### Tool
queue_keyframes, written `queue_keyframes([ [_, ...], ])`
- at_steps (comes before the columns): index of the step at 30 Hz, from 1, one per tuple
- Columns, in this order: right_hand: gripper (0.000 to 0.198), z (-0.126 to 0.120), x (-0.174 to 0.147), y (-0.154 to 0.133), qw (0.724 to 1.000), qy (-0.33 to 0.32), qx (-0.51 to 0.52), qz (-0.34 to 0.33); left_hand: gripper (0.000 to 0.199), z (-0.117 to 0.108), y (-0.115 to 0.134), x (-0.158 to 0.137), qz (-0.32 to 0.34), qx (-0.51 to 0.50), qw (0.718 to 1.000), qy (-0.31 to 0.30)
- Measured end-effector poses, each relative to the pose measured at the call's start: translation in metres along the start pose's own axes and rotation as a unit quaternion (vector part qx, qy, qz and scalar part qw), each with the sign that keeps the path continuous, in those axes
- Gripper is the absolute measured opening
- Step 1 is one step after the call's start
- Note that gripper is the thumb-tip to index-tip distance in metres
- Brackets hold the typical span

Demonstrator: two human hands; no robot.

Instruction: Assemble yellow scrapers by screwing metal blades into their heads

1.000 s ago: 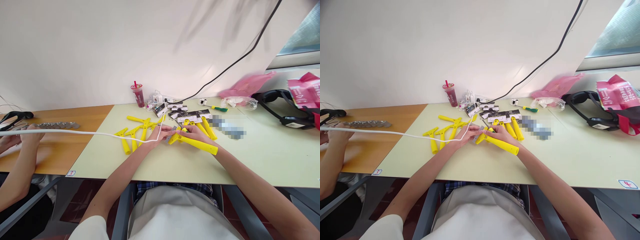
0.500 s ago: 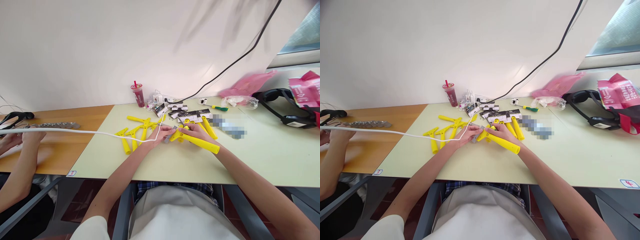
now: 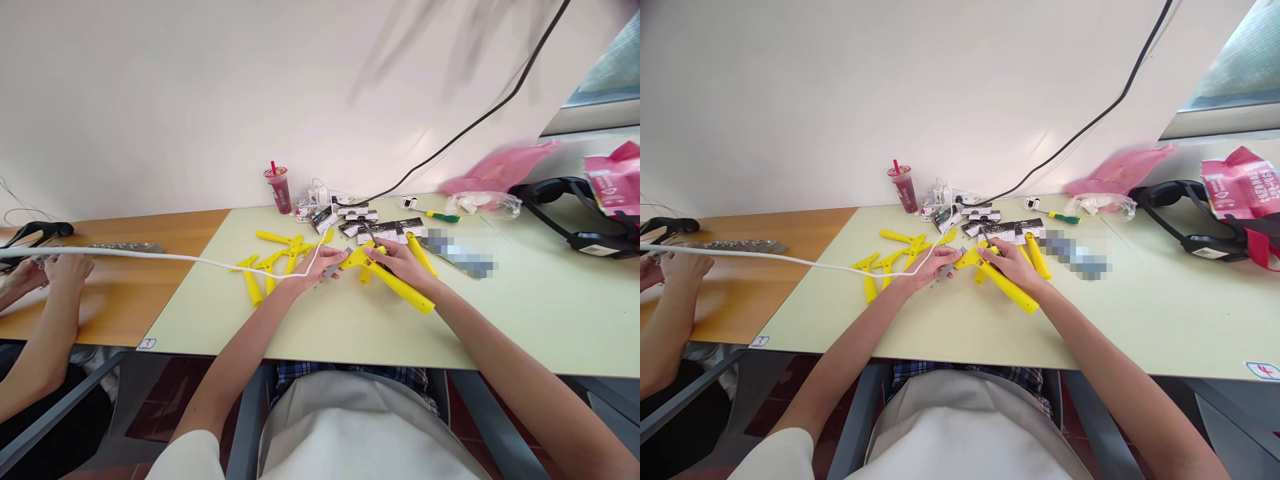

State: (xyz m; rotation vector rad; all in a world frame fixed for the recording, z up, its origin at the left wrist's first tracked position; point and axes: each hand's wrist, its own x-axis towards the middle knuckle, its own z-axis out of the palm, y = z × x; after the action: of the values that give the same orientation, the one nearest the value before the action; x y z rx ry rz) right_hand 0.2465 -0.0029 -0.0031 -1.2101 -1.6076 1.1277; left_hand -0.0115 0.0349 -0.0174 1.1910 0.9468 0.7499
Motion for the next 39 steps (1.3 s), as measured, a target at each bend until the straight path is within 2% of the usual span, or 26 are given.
queue_keyframes([
  [3, 0.06, -0.001, 0.0, 0.001, 0.999, -0.007, 0.045, 0.022, 0.061, -0.001, 0.002, -0.002, 0.009, 0.001, 1.0, 0.009],
  [7, 0.06, -0.004, 0.001, 0.007, 0.998, 0.0, 0.054, 0.023, 0.059, -0.002, 0.004, -0.004, 0.024, 0.01, 0.999, 0.021],
  [12, 0.06, -0.007, 0.003, 0.008, 0.997, 0.027, 0.078, 0.003, 0.057, -0.002, 0.006, -0.002, 0.04, -0.001, 0.997, 0.059],
  [16, 0.061, -0.005, 0.005, 0.006, 0.994, 0.051, 0.099, 0.014, 0.052, -0.002, 0.008, -0.001, 0.05, -0.007, 0.996, 0.078],
  [27, 0.061, -0.003, 0.005, 0.006, 0.994, 0.048, 0.089, 0.027, 0.045, -0.003, 0.004, -0.002, 0.049, -0.019, 0.998, 0.04],
  [33, 0.058, 0.0, 0.003, 0.008, 0.998, 0.02, 0.058, 0.026, 0.048, -0.002, 0.004, 0.0, 0.035, -0.014, 0.998, 0.055],
  [39, 0.057, 0.012, -0.005, 0.003, 1.0, -0.015, 0.012, 0.016, 0.036, 0.007, 0.004, -0.007, 0.033, 0.016, 0.999, 0.022],
])
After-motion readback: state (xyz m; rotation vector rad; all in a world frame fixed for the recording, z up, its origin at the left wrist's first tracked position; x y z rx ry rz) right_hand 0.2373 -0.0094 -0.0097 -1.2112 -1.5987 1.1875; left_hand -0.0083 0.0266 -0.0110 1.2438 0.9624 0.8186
